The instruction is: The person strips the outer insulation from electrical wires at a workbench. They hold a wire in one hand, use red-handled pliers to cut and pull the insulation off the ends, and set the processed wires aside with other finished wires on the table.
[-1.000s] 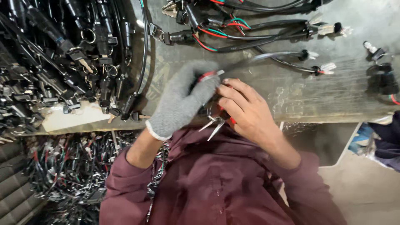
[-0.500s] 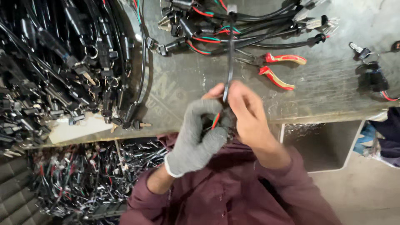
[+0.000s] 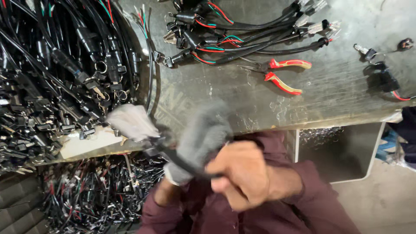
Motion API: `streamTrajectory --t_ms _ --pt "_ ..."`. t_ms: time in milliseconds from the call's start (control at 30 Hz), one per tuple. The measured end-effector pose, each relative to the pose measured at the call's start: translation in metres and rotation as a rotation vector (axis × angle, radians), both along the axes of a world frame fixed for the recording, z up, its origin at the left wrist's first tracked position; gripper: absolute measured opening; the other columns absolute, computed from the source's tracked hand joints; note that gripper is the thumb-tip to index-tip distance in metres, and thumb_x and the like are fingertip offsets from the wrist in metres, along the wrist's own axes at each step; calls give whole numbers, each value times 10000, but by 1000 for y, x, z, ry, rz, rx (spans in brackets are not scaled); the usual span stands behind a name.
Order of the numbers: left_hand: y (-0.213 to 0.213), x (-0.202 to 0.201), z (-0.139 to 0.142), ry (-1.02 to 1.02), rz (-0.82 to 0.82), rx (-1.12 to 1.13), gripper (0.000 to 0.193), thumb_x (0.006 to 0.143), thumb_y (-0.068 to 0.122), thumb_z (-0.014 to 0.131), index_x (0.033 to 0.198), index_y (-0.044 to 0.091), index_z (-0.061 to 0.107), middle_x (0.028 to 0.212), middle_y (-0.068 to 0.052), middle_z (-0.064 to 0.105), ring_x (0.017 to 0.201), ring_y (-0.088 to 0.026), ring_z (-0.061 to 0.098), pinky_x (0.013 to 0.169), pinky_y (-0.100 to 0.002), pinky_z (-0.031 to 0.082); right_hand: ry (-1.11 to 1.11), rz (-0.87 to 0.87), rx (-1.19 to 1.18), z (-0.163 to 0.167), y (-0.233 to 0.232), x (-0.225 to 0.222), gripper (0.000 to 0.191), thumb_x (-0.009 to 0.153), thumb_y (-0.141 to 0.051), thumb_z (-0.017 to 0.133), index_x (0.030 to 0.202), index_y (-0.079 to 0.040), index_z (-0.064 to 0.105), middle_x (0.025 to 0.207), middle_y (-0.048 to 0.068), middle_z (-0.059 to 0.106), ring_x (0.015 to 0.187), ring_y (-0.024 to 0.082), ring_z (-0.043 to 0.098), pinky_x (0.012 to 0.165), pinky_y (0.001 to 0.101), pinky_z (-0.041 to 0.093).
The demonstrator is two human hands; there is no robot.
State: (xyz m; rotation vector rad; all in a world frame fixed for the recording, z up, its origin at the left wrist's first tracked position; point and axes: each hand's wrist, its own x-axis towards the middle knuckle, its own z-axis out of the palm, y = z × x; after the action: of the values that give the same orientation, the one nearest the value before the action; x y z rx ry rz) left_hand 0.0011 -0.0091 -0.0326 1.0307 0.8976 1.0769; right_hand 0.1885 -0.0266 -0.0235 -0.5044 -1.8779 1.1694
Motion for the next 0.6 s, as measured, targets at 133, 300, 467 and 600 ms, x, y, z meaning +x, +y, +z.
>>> streamTrajectory --t_ms 133,300,467,600 --pt "5 -11 28 -445 161 93 281 1038 305 636 1116 44 566 996 -74 585 902 -198 560 832 -335 483 -497 -249 302 -26 0 3 184 916 -160 735 1006 -22 652 794 72 656 665 246 652 594 377 479" --pt "-4 2 16 -174 334 53 309 1045 355 630 972 55 631 894 -97 627 770 -240 574 654 -407 450 -567 -266 235 -7 26 -7 253 908 -233 738 867 -41 579 771 122 585 715 338 609 670 443 479" --pt "-28 7 4 -418 160 13 236 1003 299 655 1042 67 642 925 -76 661 882 -242 614 771 -395 489 -289 -237 18 52 53 2 420 1041 -403 534 972 7 592 962 168 635 919 365 617 816 490 471" --pt "-34 40 -1 210 -107 456 248 931 260 676 1102 82 650 971 -87 703 988 -267 667 866 -409 534 424 174 -550 85 72 -6 606 1043 -643 409 838 -117 628 822 49 686 796 244 676 803 470 472"
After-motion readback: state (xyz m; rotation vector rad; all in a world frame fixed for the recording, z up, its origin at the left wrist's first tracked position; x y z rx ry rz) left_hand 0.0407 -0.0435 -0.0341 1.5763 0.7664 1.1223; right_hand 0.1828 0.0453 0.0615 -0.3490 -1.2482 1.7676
